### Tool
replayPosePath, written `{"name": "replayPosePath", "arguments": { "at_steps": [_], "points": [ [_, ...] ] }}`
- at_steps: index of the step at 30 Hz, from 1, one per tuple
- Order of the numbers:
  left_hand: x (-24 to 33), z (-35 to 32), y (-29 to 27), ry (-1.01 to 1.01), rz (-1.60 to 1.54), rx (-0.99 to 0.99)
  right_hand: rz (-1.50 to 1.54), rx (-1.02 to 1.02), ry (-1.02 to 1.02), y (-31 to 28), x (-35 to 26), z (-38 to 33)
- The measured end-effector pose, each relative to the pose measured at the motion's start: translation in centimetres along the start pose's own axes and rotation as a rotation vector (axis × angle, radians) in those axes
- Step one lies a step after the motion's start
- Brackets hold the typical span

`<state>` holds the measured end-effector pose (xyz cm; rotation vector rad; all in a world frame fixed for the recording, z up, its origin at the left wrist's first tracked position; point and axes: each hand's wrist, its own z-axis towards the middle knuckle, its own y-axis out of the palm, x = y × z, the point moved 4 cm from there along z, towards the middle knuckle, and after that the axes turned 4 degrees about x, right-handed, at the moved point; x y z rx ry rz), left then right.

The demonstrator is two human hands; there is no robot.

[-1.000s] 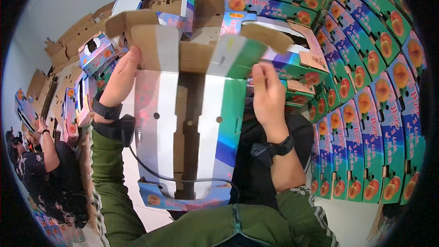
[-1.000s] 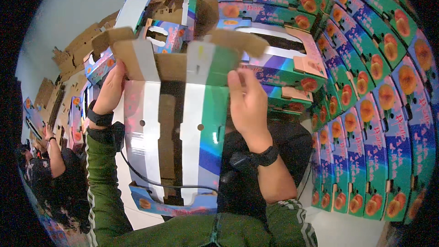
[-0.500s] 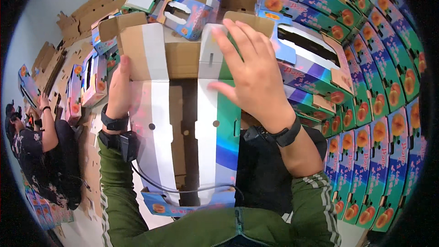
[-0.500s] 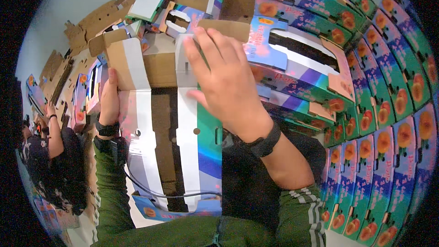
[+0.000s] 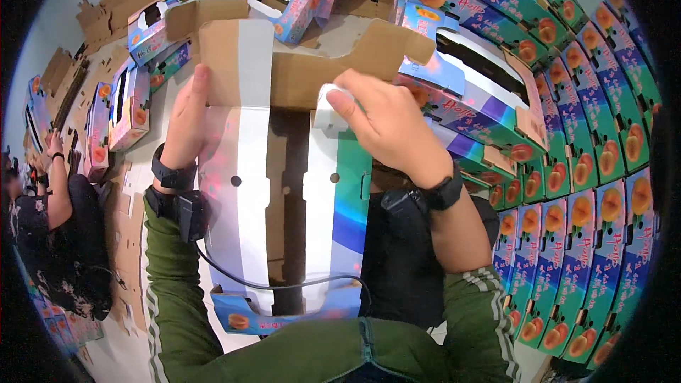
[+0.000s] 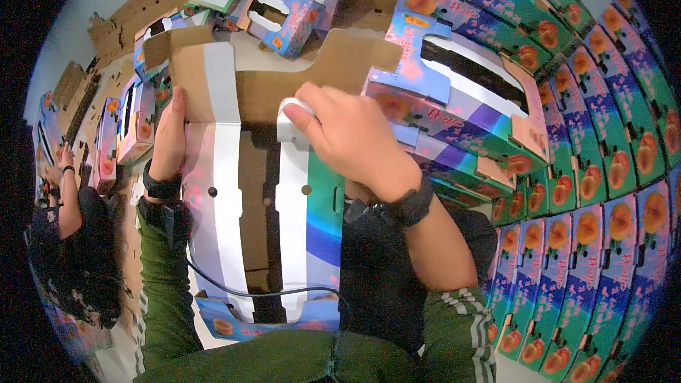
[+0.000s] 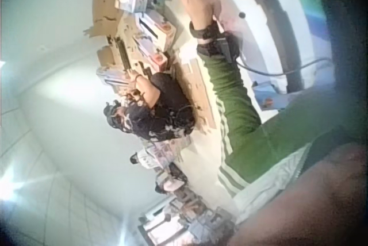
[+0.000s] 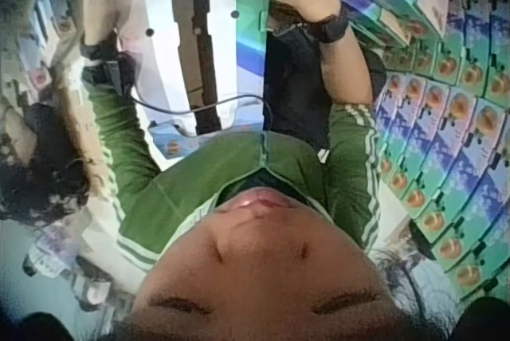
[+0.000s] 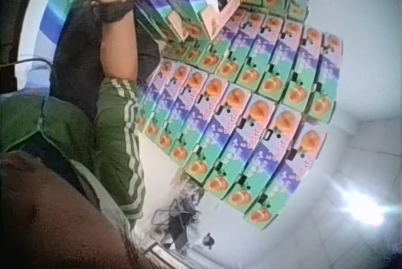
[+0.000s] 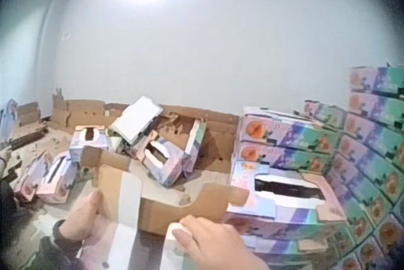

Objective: The recorder is stacking fruit boxes and then begins to assemble one from a flat cardboard piece.

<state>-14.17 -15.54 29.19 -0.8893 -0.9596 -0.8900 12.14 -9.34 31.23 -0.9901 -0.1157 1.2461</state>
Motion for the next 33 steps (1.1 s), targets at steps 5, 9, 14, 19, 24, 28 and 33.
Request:
{"name": "replayPosePath", "arguments": {
  "at_steps": [5,9,14,19,24,28,33],
  "points": [
    [-1.2,0.1,0.1,-0.109,-0.031,0.048,-0.007,-0.184,0.16,3.2,0.8,-1.2],
    [-1.5,0.5,0.5,-0.056,-0.053,0.015,-0.308,0.277,-0.179,2.8,-1.3,-1.1],
    [-2.8,0.9,0.0,-0.014,0.033,0.079,-0.396,0.45,-0.25,4.5,-0.9,-2.4],
    [-3.5,0.6,-0.7,-0.147,-0.077,0.005,-0.422,0.326,-0.244,4.2,-0.2,-2.9],
    [-3.1,0.2,-0.7,-0.095,-0.058,0.067,-0.371,0.257,-0.265,3.6,-0.9,-2.6],
    [-1.9,0.2,0.2,-0.074,-0.051,0.111,-0.396,0.1,-0.278,3.9,0.5,-3.1],
    [-3.7,0.5,-1.3,-0.135,-0.032,0.054,-0.372,0.138,-0.342,4.0,0.7,-3.3]
  ]
}}
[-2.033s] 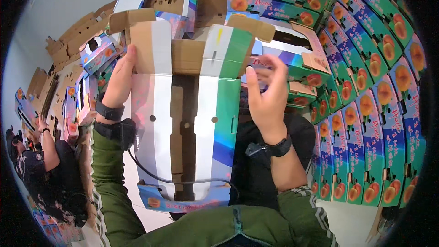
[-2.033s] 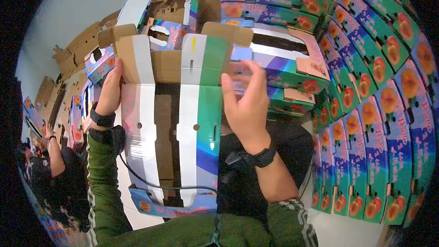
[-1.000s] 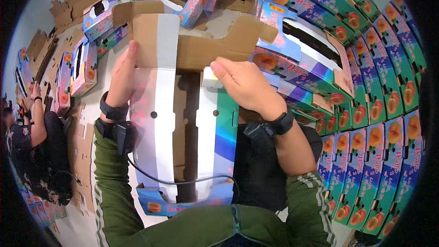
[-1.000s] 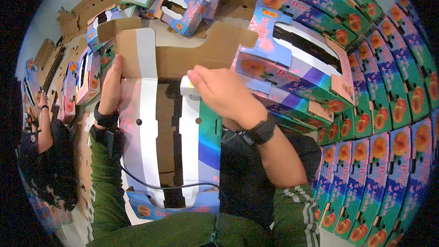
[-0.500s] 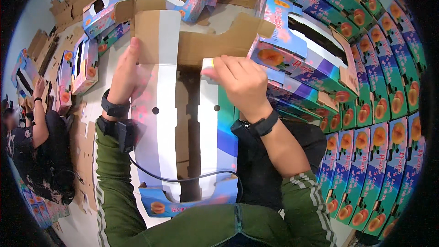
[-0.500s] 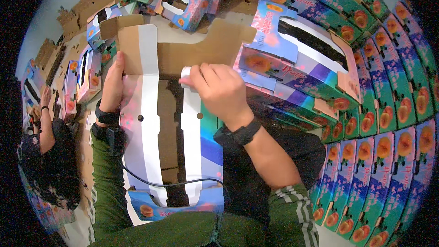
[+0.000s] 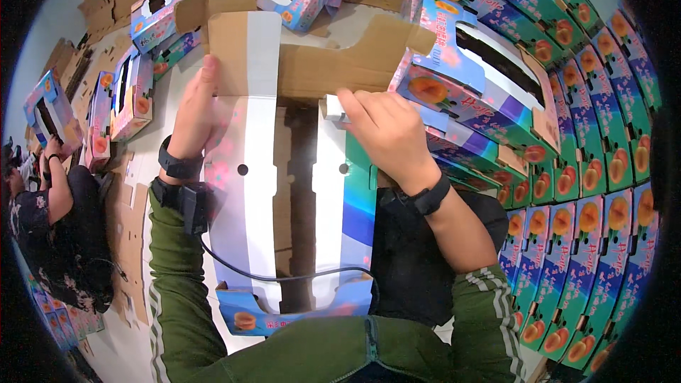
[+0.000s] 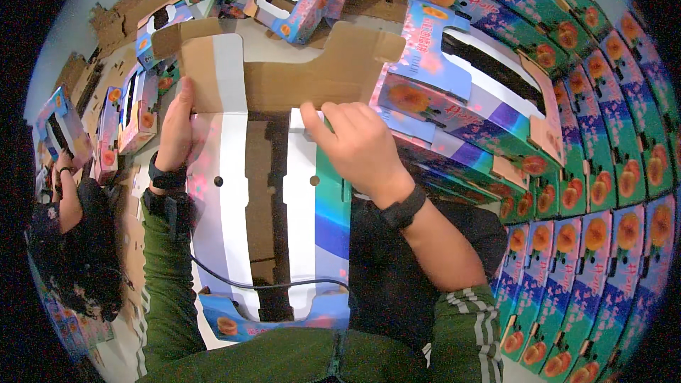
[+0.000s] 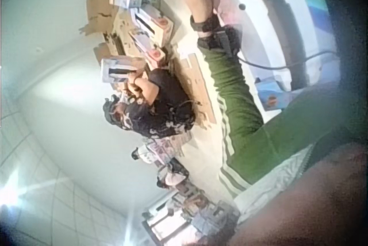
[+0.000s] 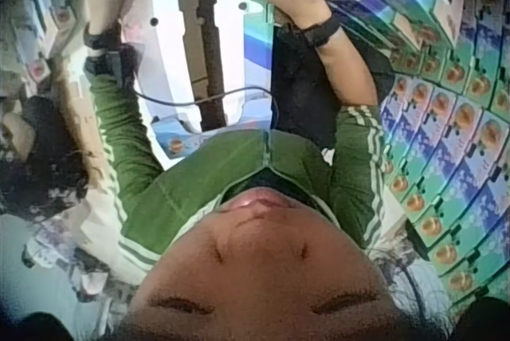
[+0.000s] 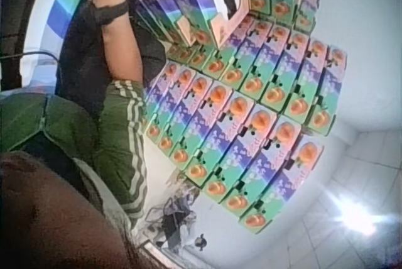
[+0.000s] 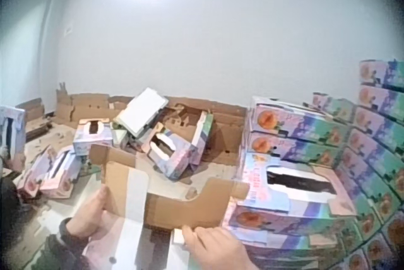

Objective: The recorder is stacking fruit boxes and then begins to assemble one from a flat cardboard piece.

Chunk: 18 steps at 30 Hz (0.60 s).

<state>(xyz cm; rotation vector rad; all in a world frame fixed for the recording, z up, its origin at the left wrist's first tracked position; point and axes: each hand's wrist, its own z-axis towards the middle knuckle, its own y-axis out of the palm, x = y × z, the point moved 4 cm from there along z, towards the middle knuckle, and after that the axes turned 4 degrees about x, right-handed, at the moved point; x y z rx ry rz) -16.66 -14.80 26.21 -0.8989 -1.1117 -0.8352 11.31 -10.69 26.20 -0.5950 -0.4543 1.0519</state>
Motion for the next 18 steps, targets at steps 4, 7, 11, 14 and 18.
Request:
{"name": "replayPosePath", "arguments": {
  "at_steps": [4,7,11,14,18],
  "points": [
    [0.8,-0.5,0.4,0.05,0.02,-0.044,-0.071,0.235,-0.029,-0.9,-0.4,0.9],
    [0.8,-0.4,0.6,0.044,-0.022,-0.064,0.055,0.21,0.168,-0.8,0.4,1.3],
    [0.3,-0.2,0.6,0.022,-0.011,-0.041,0.09,0.15,0.093,-0.4,1.4,1.3],
    [0.1,-0.1,0.6,-0.035,-0.013,-0.044,0.142,0.164,0.048,-0.8,2.2,1.9],
    [-0.1,0.2,1.3,0.022,-0.021,0.046,0.173,0.173,0.015,-0.1,2.7,1.9]
  ]
}}
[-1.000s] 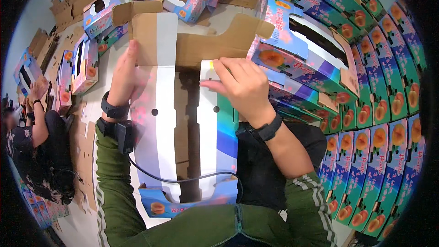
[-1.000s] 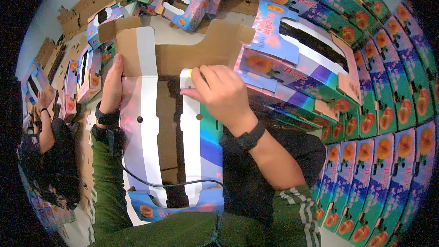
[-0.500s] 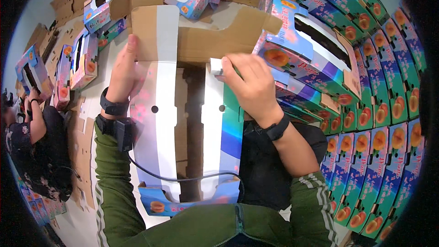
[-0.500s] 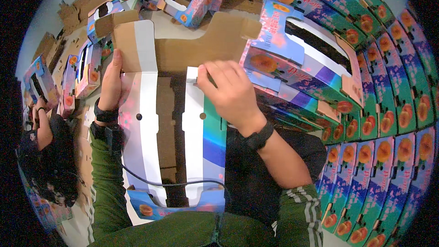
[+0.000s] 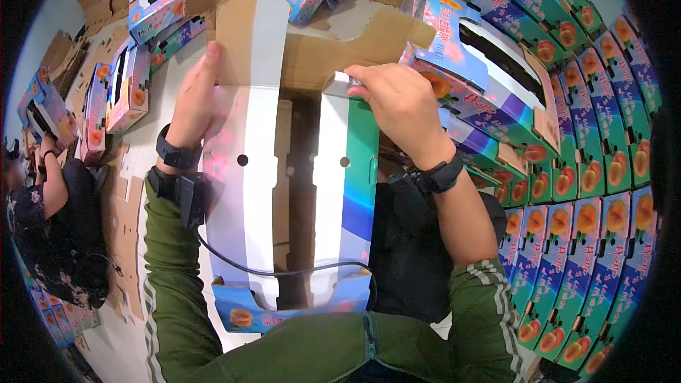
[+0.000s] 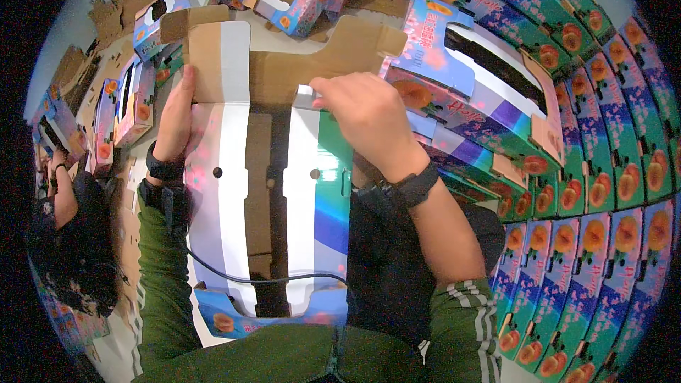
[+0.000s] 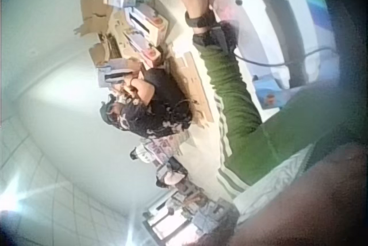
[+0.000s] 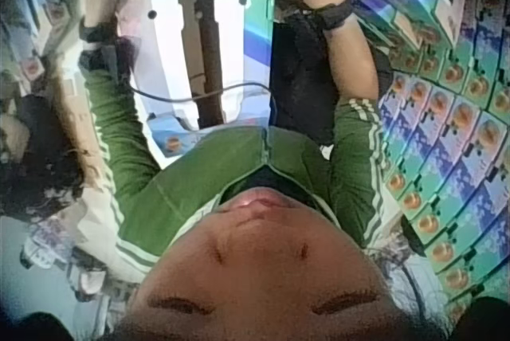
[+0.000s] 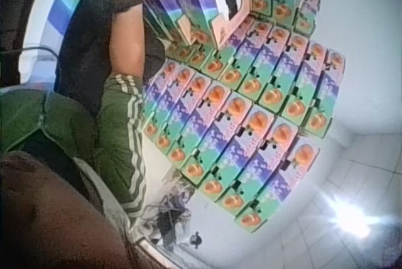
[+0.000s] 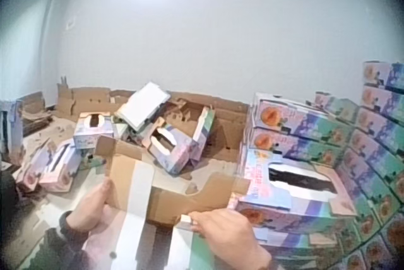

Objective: The recorder is stacking fruit boxes and then begins to assemble one from a flat cardboard piece.

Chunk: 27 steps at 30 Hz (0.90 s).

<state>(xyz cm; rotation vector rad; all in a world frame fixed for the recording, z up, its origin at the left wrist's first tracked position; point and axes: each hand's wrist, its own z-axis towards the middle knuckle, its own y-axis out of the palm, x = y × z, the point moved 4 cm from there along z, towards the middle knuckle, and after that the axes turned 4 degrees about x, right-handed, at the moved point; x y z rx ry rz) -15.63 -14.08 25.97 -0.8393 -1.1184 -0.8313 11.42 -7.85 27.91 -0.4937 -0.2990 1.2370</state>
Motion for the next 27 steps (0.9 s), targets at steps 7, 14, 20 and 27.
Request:
{"name": "replayPosePath", "arguments": {
  "at_steps": [7,14,20,27],
  "points": [
    [-1.1,0.6,-0.7,-0.049,0.021,-0.061,0.069,-0.169,0.178,1.1,1.5,0.7],
    [-0.6,0.0,-0.4,-0.045,-0.142,0.049,-0.242,0.119,0.12,0.7,-1.3,0.3],
    [-1.0,0.5,0.0,-0.012,-0.102,-0.036,-0.178,-0.004,0.069,1.2,-1.5,-0.3],
    [-2.2,1.1,-0.7,-0.044,-0.027,-0.075,-0.019,-0.095,0.154,1.4,0.2,-0.3]
  ]
}}
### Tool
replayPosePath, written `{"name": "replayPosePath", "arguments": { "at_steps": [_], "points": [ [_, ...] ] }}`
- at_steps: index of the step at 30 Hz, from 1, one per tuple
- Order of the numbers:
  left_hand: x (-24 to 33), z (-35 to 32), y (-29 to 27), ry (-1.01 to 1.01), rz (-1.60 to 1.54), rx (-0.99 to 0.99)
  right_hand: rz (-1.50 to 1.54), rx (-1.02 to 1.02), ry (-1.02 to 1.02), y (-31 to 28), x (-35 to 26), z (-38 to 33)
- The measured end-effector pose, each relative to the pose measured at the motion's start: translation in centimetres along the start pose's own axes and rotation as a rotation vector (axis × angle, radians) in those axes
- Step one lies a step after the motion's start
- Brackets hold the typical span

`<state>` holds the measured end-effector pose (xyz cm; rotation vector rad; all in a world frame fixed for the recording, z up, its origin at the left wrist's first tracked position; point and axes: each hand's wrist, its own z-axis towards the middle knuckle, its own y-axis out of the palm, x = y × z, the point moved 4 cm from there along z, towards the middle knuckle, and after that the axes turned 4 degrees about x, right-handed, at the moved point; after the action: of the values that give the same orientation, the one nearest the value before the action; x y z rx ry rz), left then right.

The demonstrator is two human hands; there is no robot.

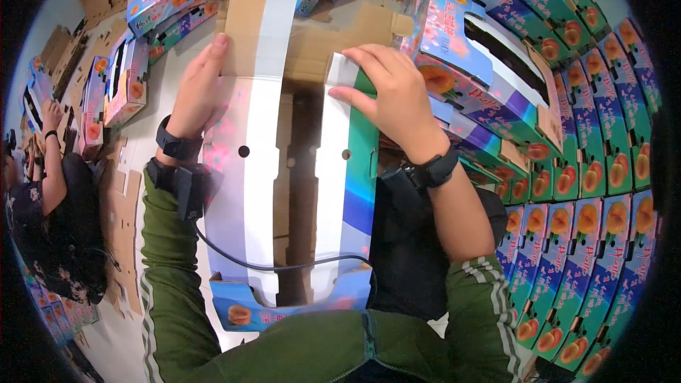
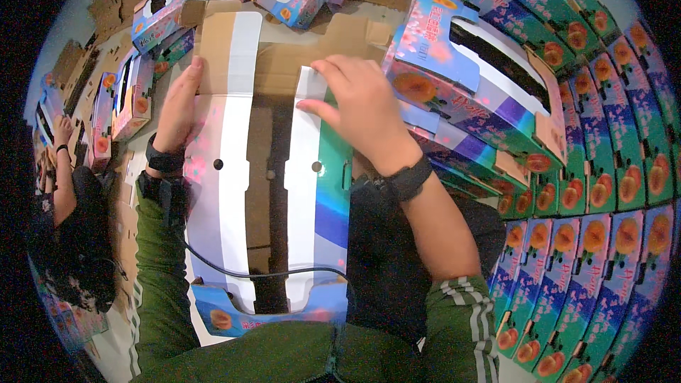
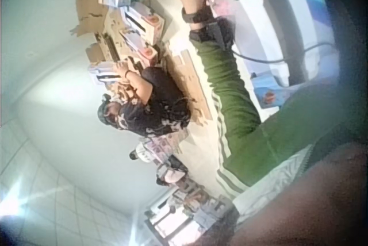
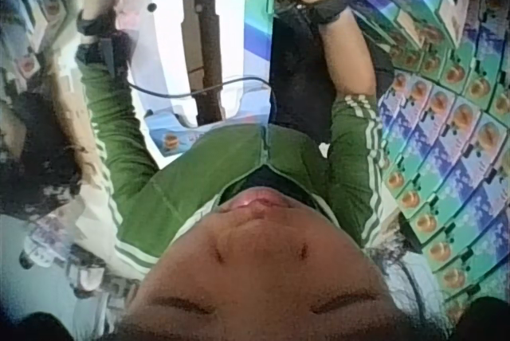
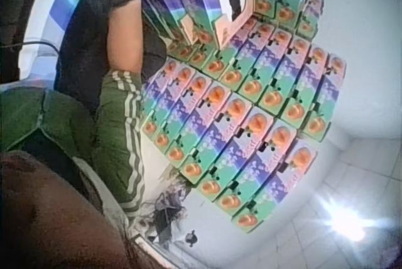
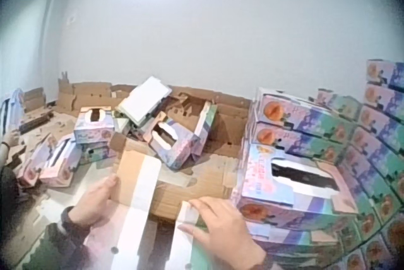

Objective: The recorder is stacking fruit boxes and then begins to assemble one from a flat cardboard piece.

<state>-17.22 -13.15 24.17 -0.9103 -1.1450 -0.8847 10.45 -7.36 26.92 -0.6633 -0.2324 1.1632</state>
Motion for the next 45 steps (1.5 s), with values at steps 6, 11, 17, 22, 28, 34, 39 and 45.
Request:
{"name": "replayPosePath", "arguments": {
  "at_steps": [6,11,17,22,28,34,39,45],
  "points": [
    [-0.1,-0.4,0.0,-0.047,0.025,0.037,-0.044,-0.055,0.009,-0.1,-1.6,-0.1],
    [1.3,-0.3,1.0,0.132,0.024,0.031,0.025,-0.083,-0.069,3.0,-4.3,-4.2],
    [0.7,-0.7,0.0,-0.016,-0.146,-0.049,-0.075,0.009,-0.042,-0.9,-2.5,-1.0],
    [0.9,-0.5,0.5,0.051,-0.059,-0.022,-0.057,-0.057,-0.071,0.0,-0.9,-1.2],
    [0.6,-0.4,0.6,0.044,-0.021,-0.028,-0.311,0.189,-0.056,0.0,-1.8,-1.2],
    [0.2,-0.4,0.7,0.046,-0.027,-0.02,-0.353,-0.002,-0.05,1.0,-1.7,-1.8],
    [-0.8,0.2,0.2,-0.026,0.025,0.008,-0.303,-0.097,-0.034,0.9,-2.4,-1.4],
    [-0.4,0.1,1.1,-0.001,-0.021,0.009,-0.254,-0.155,0.032,2.0,-2.0,-1.1]
  ]
}}
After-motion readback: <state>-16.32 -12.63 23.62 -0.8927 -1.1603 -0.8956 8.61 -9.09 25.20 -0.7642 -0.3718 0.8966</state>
